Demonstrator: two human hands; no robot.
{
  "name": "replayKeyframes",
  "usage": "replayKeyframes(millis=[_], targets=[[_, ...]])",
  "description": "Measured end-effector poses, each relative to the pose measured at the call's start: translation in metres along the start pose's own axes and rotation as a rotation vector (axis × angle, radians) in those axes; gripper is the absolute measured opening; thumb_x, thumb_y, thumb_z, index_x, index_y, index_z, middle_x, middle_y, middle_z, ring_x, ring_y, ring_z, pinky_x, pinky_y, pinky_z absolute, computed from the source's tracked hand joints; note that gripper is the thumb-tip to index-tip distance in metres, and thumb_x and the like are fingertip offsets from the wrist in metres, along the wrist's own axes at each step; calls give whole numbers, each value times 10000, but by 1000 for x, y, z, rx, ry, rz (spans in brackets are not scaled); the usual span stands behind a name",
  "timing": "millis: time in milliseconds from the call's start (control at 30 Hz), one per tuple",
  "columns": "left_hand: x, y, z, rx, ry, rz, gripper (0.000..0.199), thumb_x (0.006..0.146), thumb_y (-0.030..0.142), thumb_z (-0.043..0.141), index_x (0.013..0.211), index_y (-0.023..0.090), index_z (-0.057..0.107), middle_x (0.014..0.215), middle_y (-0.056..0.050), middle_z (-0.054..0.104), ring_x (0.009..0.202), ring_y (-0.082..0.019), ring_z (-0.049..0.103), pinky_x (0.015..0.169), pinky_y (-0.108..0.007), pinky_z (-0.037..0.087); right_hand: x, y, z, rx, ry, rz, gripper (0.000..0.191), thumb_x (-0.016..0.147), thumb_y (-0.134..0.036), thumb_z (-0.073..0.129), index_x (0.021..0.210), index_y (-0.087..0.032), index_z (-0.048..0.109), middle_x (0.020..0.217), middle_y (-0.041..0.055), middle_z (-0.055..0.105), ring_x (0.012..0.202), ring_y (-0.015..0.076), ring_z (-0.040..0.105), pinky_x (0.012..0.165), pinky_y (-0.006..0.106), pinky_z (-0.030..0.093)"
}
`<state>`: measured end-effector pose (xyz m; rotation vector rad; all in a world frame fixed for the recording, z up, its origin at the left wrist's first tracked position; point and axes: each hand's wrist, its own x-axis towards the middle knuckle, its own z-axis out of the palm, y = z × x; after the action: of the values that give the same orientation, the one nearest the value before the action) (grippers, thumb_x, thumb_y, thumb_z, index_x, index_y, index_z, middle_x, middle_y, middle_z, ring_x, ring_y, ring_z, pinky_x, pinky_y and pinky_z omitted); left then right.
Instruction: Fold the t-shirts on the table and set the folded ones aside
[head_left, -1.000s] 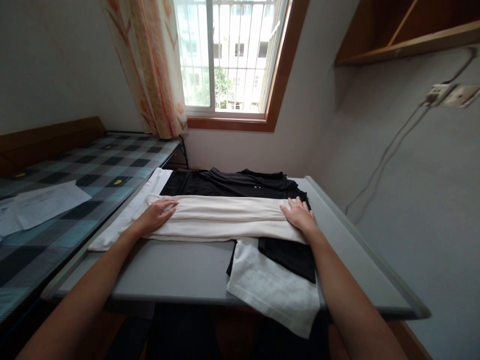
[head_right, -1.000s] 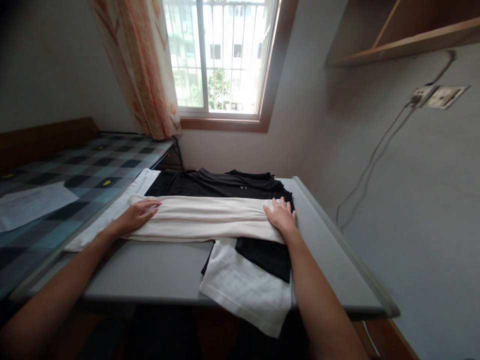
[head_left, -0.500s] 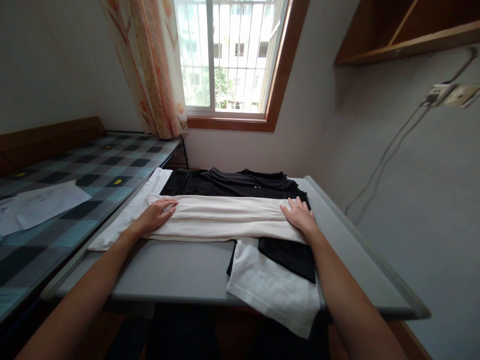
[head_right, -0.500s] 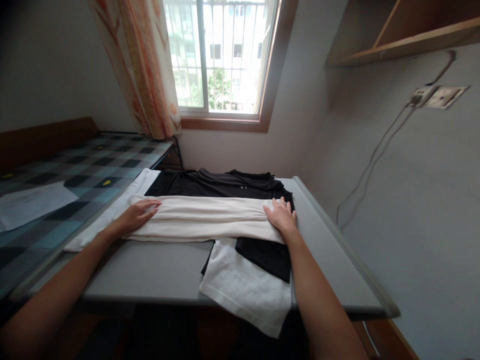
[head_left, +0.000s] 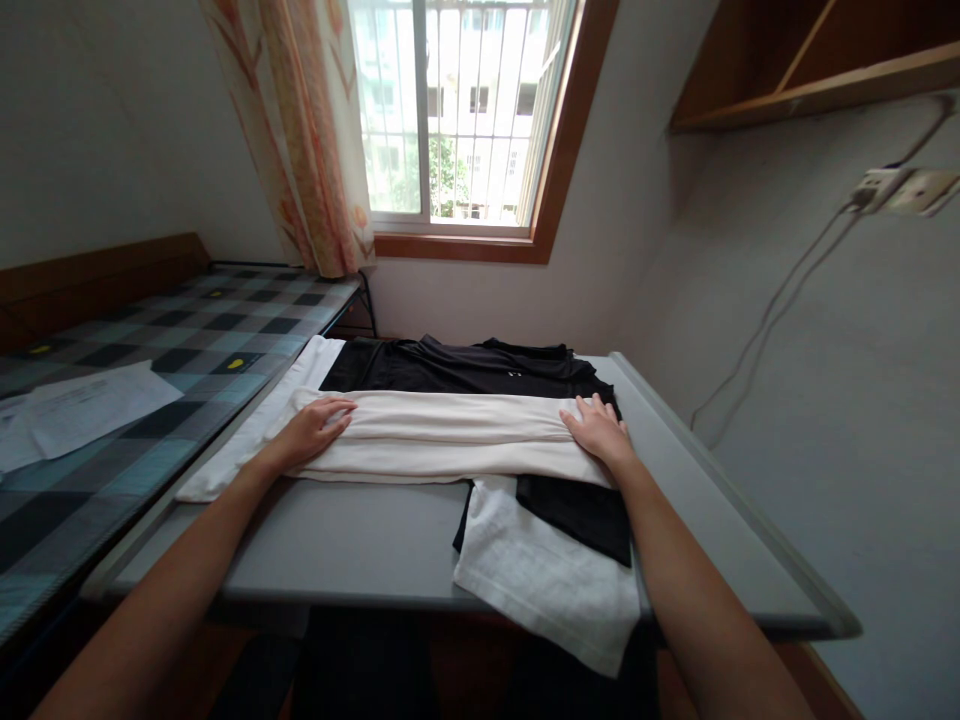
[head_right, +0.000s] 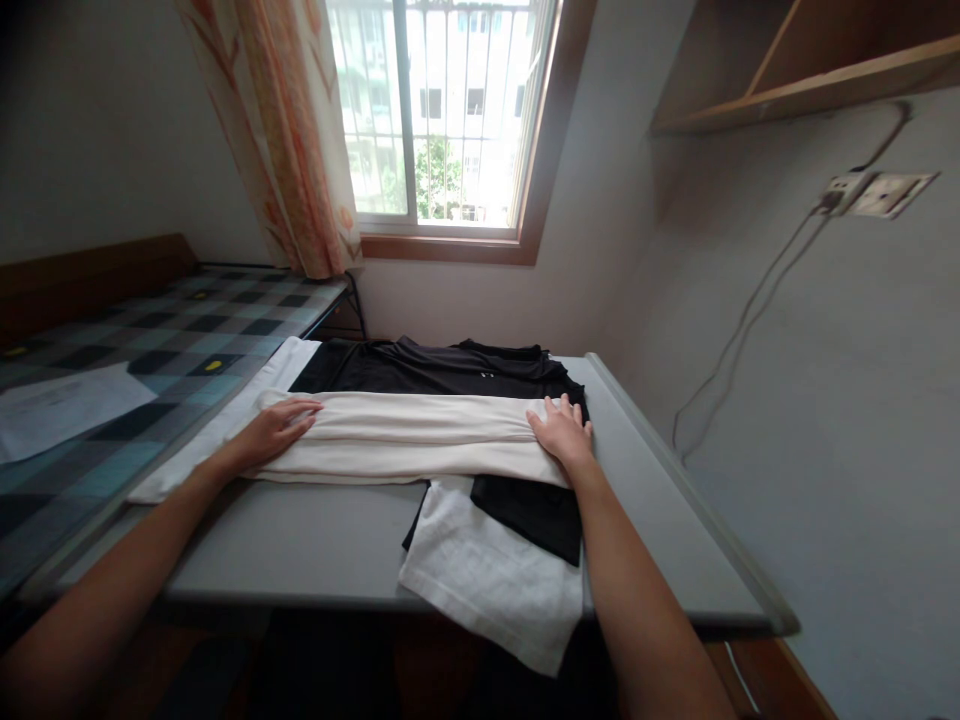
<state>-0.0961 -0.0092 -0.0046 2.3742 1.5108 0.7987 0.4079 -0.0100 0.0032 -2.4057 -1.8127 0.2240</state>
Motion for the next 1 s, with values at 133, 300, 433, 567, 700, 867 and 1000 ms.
replayKeyframes(millis=[133, 300, 433, 567, 700, 867, 1000], targets=[[0, 2, -1, -2, 0, -1, 516, 896, 569, 464, 1132, 171, 691, 1194, -121, 681, 1129, -269, 618, 1043, -411, 455, 0, 0, 0, 2, -5, 3, 706, 957, -580, 254, 1534, -181, 338, 1630, 143, 174, 1477, 360, 184, 1143, 565, 232], [0, 0, -1, 6, 0, 1, 509, 898, 568, 462, 1131, 177, 690, 1191, -118, 682, 1129, -268, 618, 1044, -410, 453, -1, -1, -1, 12, -9, 3, 706, 958, -578, 262, 1533, -176, 339, 1631, 145, 165, 1479, 361, 178, 1148, 564, 222], [0, -1, -1, 9, -2, 2, 516, 897, 575, 458, 1126, 177, 692, 1192, -117, 683, 1131, -268, 616, 1047, -409, 451, -1, -1, -1, 13, -9, 3, 701, 960, -574, 262, 1531, -175, 345, 1631, 145, 165, 1480, 360, 174, 1148, 563, 225], [0, 1, -1, 13, -10, -5, 521, 901, 571, 454, 1143, 170, 683, 1206, -120, 677, 1145, -264, 607, 1053, -409, 443, -1, -1, -1, 4, -5, 3, 704, 959, -579, 263, 1534, -180, 338, 1631, 142, 170, 1476, 363, 187, 1144, 562, 235], [0, 1, -1, 13, -13, -9, 525, 901, 562, 455, 1148, 158, 681, 1212, -126, 674, 1152, -265, 604, 1058, -405, 436, 0, 0, 0, 4, 3, -2, 709, 956, -584, 268, 1534, -179, 341, 1629, 147, 173, 1471, 371, 198, 1139, 570, 242], [0, 1, -1, 6, -10, -5, 511, 902, 542, 457, 1148, 152, 679, 1208, -128, 674, 1146, -262, 607, 1054, -399, 440, 1, 1, 1, 2, 7, -8, 710, 954, -585, 266, 1530, -178, 350, 1626, 150, 182, 1469, 375, 202, 1133, 576, 250], [0, 1, -1, 2, -11, -9, 508, 904, 533, 459, 1151, 146, 677, 1209, -128, 672, 1150, -260, 606, 1058, -395, 436, 1, 1, 1, -1, 7, -7, 714, 953, -590, 257, 1531, -179, 349, 1627, 148, 181, 1469, 374, 202, 1133, 575, 250]])
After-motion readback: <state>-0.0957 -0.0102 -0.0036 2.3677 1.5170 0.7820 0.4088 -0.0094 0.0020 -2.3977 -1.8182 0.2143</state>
